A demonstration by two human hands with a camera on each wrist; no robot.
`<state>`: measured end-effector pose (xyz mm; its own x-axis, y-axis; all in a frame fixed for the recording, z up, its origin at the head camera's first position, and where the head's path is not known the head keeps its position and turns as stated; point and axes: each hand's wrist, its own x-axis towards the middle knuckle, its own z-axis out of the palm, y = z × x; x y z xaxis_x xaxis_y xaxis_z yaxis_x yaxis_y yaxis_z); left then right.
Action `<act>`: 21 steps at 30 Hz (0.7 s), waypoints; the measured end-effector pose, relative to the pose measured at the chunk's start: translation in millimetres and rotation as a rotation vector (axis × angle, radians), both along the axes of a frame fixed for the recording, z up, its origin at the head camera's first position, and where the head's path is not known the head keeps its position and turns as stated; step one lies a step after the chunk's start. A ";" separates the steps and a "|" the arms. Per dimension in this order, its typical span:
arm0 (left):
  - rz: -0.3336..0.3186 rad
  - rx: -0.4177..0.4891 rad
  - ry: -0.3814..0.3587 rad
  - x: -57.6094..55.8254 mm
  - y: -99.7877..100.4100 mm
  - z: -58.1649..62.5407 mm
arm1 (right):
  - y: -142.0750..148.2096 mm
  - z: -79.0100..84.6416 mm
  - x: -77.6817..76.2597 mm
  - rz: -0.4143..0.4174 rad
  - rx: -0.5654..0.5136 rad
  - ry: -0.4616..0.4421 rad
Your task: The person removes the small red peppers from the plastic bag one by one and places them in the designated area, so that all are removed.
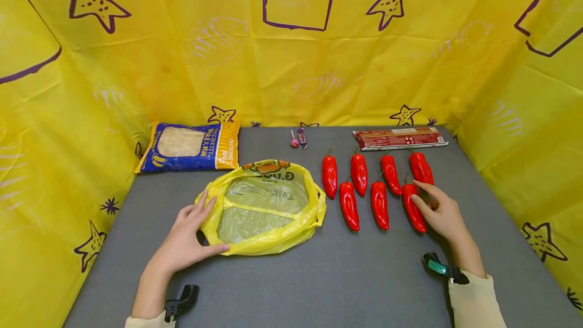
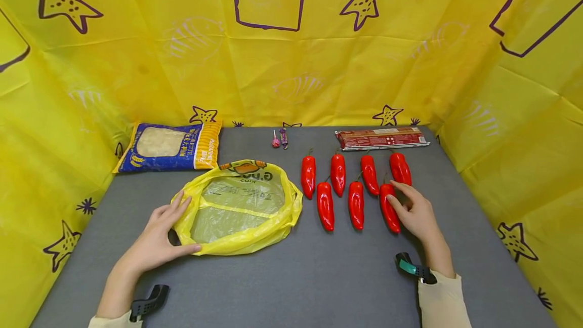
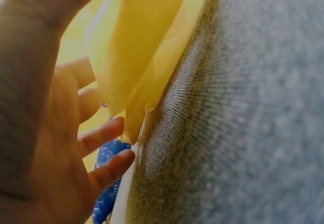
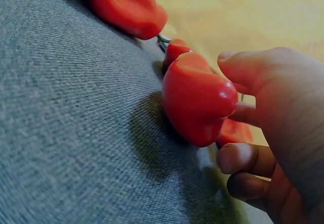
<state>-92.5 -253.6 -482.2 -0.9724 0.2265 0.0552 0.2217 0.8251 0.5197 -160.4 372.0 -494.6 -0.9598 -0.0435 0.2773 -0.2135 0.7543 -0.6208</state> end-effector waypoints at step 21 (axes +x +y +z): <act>0.225 -0.195 0.138 -12.6 -2.1 44.0 | -86.8 64.2 -23.9 -0.091 -0.079 0.116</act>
<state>-105.1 -255.7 -438.2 -0.9857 0.0259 0.1666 0.0797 0.9423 0.3250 -184.2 285.3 -430.4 -0.9202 0.0685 0.3854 -0.2200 0.7238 -0.6540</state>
